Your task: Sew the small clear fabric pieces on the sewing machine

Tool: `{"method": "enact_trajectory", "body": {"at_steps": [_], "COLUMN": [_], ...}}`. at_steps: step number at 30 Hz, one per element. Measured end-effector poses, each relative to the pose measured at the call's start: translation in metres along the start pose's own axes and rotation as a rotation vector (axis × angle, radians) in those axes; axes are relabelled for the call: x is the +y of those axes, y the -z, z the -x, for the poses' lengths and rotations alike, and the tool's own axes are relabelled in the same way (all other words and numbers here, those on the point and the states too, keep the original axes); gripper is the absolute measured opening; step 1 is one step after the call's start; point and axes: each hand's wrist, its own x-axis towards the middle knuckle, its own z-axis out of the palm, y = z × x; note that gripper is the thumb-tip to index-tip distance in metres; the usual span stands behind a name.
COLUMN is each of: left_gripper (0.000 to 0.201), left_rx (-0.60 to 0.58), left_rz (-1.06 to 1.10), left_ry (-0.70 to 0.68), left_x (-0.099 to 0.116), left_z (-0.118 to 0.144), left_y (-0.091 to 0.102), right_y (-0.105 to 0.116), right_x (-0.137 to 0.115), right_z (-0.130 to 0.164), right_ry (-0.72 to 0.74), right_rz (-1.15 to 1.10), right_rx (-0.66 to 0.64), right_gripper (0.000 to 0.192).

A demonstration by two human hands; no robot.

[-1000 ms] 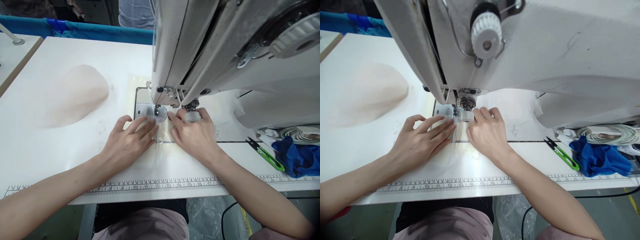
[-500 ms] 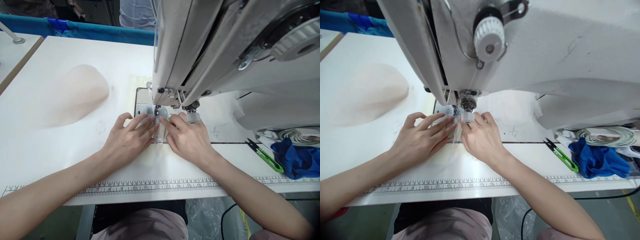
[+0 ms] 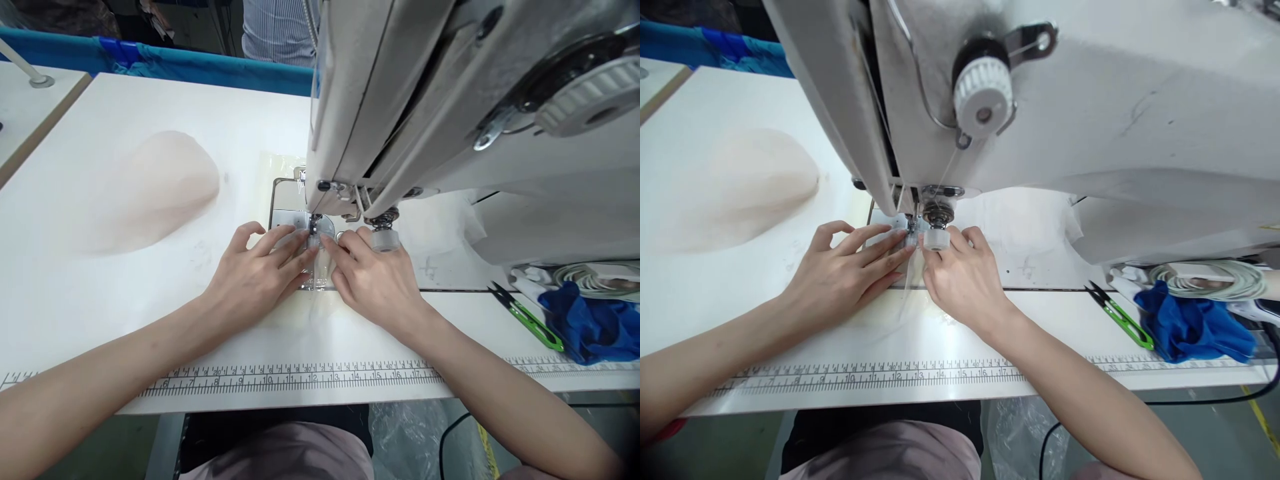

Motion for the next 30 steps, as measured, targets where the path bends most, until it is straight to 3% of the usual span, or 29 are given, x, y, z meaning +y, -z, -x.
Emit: {"method": "enact_trajectory", "body": {"at_steps": [25, 28, 30], "left_gripper": [0.031, 0.028, 0.024], "left_rx": [0.024, 0.048, -0.007], "left_rz": [0.044, 0.148, 0.276], "left_ry": [0.01, 0.002, 0.048], "left_x": [-0.006, -0.004, -0.001], "left_z": [-0.001, 0.002, 0.005], "left_y": [-0.008, 0.003, 0.017], "right_y": [-0.003, 0.011, 0.024], "right_x": [0.005, 0.007, 0.009], "right_z": [-0.003, 0.0, 0.002], "right_ry": [-0.023, -0.02, -0.01], "right_rz": [0.047, -0.032, -0.174], "right_rx": [-0.019, 0.027, -0.013], "right_gripper": [0.04, 0.035, 0.028]}}
